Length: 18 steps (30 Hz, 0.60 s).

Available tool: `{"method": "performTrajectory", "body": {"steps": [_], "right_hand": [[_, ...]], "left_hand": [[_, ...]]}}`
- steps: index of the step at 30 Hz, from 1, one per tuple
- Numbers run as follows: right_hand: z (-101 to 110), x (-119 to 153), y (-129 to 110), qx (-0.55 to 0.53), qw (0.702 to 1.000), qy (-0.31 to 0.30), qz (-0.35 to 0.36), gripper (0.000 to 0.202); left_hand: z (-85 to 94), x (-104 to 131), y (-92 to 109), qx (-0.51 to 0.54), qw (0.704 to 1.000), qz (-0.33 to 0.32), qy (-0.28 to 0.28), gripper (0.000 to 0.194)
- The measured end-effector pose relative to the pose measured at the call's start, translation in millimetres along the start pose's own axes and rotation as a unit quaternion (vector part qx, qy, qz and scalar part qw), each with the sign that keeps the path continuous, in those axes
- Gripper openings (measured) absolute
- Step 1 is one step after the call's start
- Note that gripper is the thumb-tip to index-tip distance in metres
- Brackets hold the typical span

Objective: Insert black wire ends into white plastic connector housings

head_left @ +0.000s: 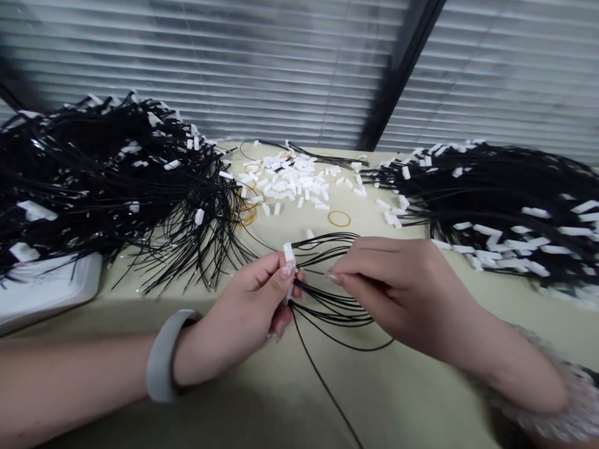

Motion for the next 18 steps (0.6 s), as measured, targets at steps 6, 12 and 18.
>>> {"method": "performTrajectory", "body": {"steps": [6,12,18], "right_hand": [[2.3,-0.4,0.2,0.012,1.0,-0.001,0.024,0.019],[1.6,0.8,1.0,0.063,0.998,0.008,0.028,0.019],[-2.3,1.8,-0.2,0.065,0.997,-0.007,0.029,0.019]], "left_hand": [[0.3,0.0,-1.3,0.011,1.0,-0.004,0.001,0.024],[0.5,1.3,-2.5,0.0,1.0,0.005,-0.005,0.024],[0.9,2.6,-3.0,-0.035,0.999,0.004,-0.005,0.027]]}}
Point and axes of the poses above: each hand's wrist, its own x-axis away from the middle knuckle, its own z-axis out of the back of the hand, y = z × x, the point moved 2 cm from there along -x, towards the middle knuckle, and after that the axes turned 9 degrees about z, right-handed, at the moved point
